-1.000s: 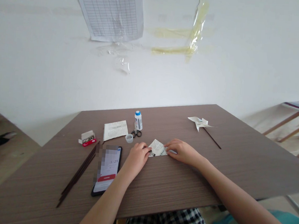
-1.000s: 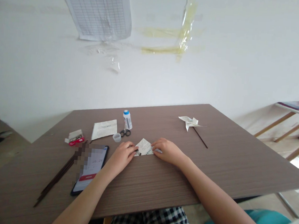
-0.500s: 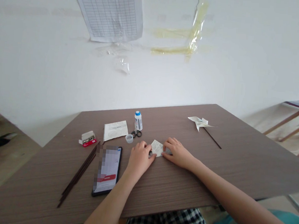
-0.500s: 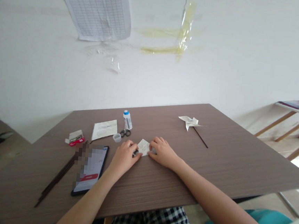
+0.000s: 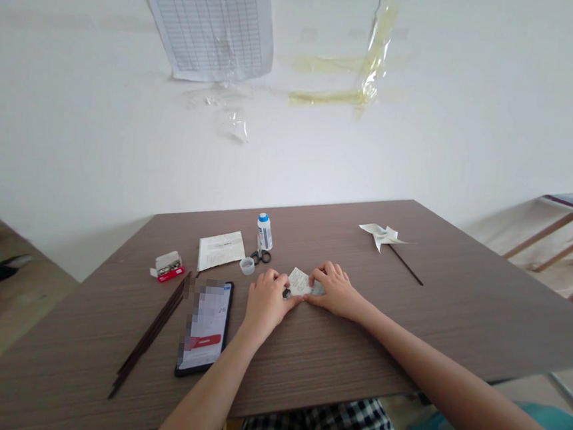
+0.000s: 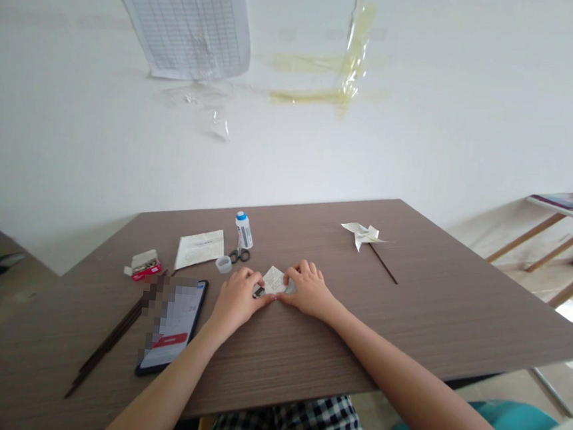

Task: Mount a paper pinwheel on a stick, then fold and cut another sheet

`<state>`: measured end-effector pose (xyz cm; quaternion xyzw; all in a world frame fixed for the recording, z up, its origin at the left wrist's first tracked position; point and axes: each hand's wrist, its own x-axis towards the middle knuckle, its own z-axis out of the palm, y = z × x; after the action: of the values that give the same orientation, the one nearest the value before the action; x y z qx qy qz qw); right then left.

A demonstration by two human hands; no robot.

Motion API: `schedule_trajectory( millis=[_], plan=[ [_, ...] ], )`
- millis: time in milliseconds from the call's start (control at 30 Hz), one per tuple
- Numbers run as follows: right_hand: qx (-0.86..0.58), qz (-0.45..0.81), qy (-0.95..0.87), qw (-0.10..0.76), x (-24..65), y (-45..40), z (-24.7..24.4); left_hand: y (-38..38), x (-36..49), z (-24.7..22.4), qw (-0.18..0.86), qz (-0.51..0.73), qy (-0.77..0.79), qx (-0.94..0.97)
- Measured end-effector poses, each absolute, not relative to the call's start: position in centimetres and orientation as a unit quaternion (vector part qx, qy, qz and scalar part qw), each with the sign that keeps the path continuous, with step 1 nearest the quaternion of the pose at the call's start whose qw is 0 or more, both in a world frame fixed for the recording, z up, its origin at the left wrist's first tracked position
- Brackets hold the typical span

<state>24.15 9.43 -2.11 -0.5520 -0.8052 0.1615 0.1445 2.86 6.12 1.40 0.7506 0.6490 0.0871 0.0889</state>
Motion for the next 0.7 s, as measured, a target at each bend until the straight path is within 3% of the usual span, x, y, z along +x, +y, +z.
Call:
schedule_trajectory(
  millis=[700],
  plan=[
    [-0.574, 0.218, -0.782, 0.103, 27.3, 10.1, -0.6, 6.6, -1.2, 2.1, 0.163, 0.074, 0.607, 0.774]
  ],
)
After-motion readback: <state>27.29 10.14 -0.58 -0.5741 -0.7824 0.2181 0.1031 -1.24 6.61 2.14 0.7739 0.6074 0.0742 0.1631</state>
